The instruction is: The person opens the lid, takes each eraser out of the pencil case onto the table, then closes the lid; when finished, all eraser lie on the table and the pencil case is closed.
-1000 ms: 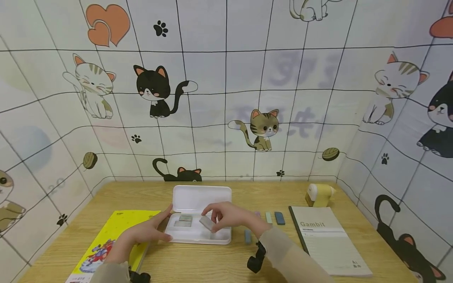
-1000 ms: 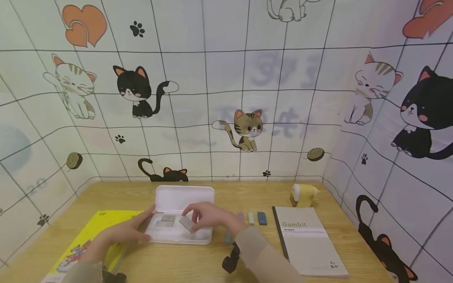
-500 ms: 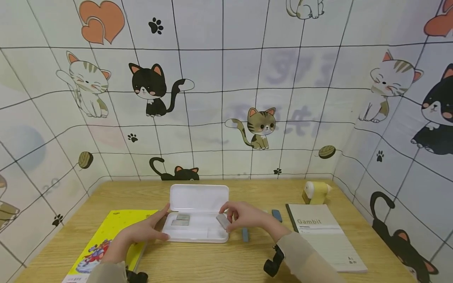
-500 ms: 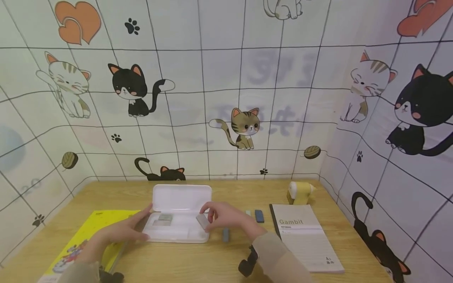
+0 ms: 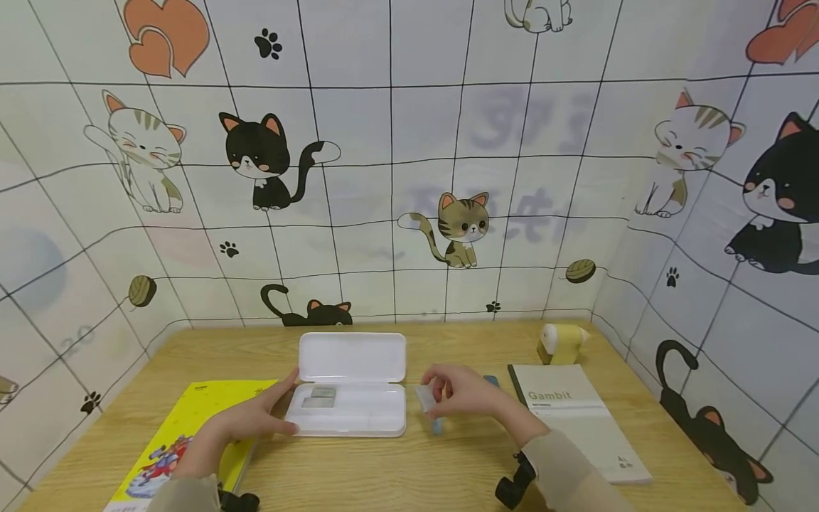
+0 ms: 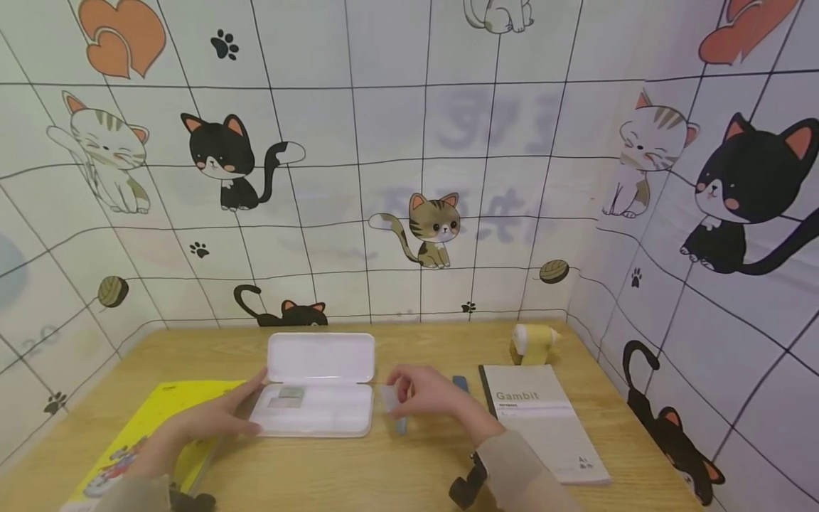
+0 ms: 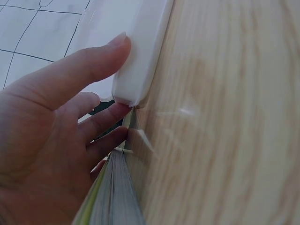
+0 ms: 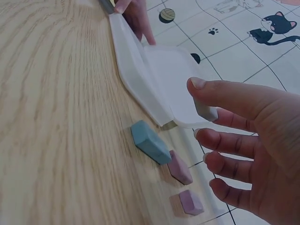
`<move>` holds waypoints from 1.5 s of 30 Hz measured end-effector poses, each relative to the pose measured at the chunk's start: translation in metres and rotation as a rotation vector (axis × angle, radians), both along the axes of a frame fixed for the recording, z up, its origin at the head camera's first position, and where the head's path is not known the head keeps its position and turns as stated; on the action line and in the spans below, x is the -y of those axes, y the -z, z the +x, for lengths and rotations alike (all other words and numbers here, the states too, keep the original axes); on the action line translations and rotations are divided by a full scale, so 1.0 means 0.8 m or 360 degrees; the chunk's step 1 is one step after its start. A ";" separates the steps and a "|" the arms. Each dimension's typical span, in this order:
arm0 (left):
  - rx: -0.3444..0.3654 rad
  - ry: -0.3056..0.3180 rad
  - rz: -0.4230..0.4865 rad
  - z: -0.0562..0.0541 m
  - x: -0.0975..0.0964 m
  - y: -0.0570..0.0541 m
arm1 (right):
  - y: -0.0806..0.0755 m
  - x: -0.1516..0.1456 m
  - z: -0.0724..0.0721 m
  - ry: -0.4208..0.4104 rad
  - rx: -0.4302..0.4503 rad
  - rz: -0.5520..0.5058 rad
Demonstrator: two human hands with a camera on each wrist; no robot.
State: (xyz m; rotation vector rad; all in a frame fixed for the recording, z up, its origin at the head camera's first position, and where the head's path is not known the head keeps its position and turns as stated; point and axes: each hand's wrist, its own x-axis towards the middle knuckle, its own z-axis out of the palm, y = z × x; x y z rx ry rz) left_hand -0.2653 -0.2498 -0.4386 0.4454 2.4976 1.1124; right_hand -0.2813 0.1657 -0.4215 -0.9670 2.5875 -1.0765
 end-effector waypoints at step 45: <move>0.0002 0.0052 0.0051 -0.004 0.005 0.002 | 0.031 -0.047 0.030 0.0335 0.0070 0.0098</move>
